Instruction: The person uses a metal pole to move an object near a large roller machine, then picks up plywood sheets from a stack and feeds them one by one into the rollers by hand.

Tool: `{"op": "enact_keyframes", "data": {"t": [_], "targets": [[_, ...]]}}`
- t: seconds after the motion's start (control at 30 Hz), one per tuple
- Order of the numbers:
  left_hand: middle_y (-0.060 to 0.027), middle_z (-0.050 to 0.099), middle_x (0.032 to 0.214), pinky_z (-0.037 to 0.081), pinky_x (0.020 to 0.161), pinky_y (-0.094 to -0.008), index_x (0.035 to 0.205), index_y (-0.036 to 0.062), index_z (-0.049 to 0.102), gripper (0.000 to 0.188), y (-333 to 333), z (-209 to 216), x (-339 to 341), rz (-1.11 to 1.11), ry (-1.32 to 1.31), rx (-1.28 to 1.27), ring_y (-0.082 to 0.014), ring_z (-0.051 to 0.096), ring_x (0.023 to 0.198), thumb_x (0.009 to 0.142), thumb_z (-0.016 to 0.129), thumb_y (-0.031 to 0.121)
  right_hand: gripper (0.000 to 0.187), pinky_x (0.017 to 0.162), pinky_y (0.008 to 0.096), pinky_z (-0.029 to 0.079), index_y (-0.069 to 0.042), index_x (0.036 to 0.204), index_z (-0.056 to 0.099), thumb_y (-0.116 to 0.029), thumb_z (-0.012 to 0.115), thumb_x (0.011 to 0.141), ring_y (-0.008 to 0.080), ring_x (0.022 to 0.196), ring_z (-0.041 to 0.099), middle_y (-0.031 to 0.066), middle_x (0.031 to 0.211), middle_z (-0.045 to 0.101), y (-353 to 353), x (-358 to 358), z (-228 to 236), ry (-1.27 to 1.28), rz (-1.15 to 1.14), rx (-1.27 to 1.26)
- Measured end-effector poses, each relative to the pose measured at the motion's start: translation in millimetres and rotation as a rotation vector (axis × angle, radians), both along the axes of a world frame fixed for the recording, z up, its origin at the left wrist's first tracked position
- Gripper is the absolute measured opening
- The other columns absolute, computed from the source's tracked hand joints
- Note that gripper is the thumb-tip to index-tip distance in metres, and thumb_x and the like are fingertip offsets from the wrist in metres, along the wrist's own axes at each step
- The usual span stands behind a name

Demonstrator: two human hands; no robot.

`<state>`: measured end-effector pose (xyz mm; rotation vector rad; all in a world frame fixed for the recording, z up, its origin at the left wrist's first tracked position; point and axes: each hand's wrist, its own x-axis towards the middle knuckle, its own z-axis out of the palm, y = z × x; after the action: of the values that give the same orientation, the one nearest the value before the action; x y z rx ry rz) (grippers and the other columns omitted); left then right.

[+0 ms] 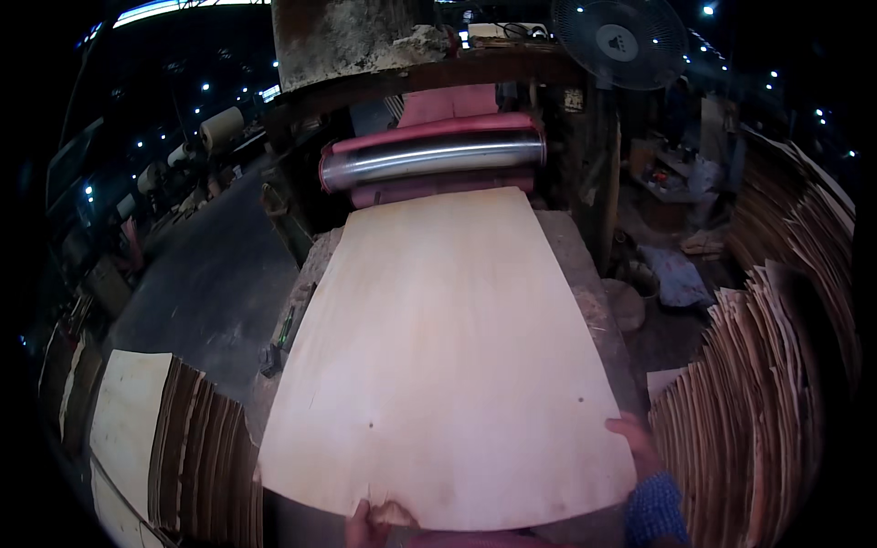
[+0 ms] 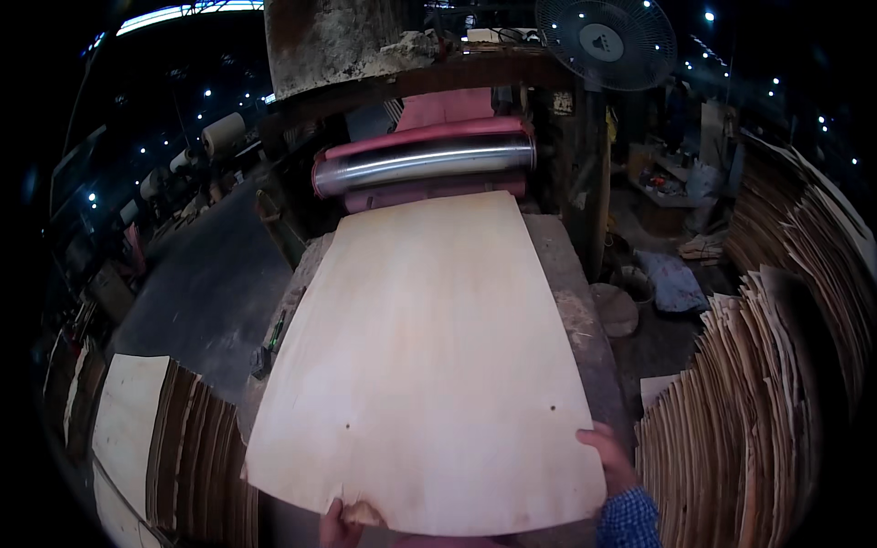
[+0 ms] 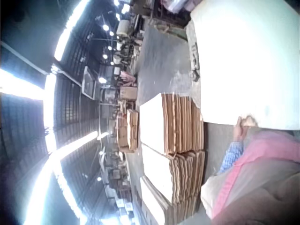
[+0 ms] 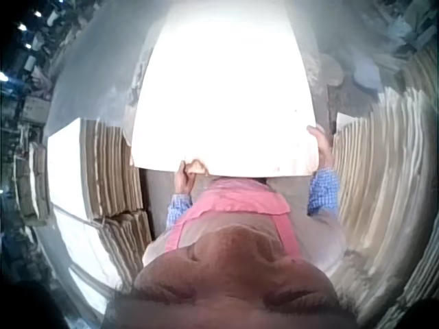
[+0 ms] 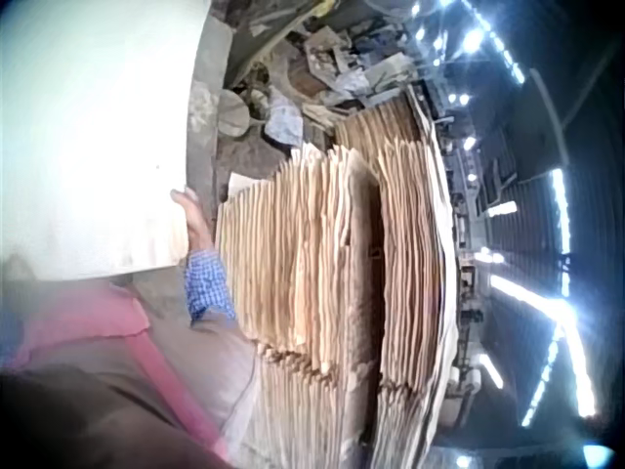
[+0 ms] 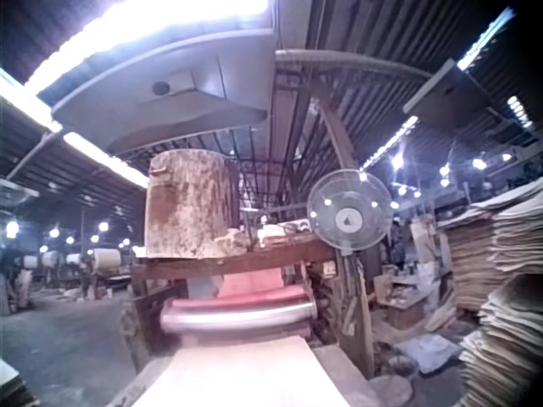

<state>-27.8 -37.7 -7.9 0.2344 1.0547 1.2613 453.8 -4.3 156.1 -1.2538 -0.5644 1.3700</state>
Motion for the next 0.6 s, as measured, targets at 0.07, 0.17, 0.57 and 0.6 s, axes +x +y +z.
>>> {"op": "enact_keyframes", "data": {"t": [0.07, 0.17, 0.57, 0.6], "targets": [[-0.0155, 0.066, 0.096, 0.051, 0.073, -0.0346, 0.111, -0.0019, 0.054, 0.049, 2, 9, 11, 0.009, 0.046, -0.057, -0.025, 0.063, 0.082, 0.095, 0.043, 0.043, 0.034, 0.089, 0.0309, 0.044, 0.0, 0.114, 0.058, -0.017, 0.058, 0.084, 0.0193, 0.102, 0.057, 0.0119, 0.109, 0.06, 10, 1, 6, 0.007, -0.005, 0.054], [-0.0144, 0.064, 0.098, 0.054, 0.071, -0.037, 0.107, 0.0003, 0.054, 0.033, 58, -8, 11, -0.03, 0.018, -0.026, -0.0266, 0.064, 0.085, 0.095, 0.046, 0.03, 0.034, 0.088, 0.0304, 0.045, 0.001, 0.114, 0.058, -0.015, 0.058, 0.084, 0.0187, 0.101, 0.057, 0.0117, 0.108, 0.061, 47, -6, 16, -0.06, -0.179, 0.022], [-0.0026, 0.049, 0.075, 0.048, 0.052, -0.03, 0.09, 0.0101, 0.054, 0.019, 361, 22, 93, 0.0, 0.026, -0.101, -0.0144, 0.049, 0.061, 0.093, 0.054, 0.029, 0.048, 0.1, 0.0457, 0.038, 0.006, 0.113, 0.055, -0.013, 0.062, 0.07, 0.0398, 0.115, 0.049, 0.027, 0.12, 0.054, -17, -9, -174, -1.632, -0.1, -0.045], [-0.0059, 0.055, 0.086, 0.049, 0.053, -0.0297, 0.098, 0.009, 0.055, 0.023, 378, 26, 91, -0.035, 0.023, -0.109, -0.0162, 0.054, 0.071, 0.093, 0.054, 0.031, 0.048, 0.101, 0.0455, 0.036, 0.006, 0.113, 0.054, -0.013, 0.063, 0.07, 0.0401, 0.117, 0.047, 0.0273, 0.121, 0.053, -33, -14, -171, -1.618, -0.098, -0.093]]}}
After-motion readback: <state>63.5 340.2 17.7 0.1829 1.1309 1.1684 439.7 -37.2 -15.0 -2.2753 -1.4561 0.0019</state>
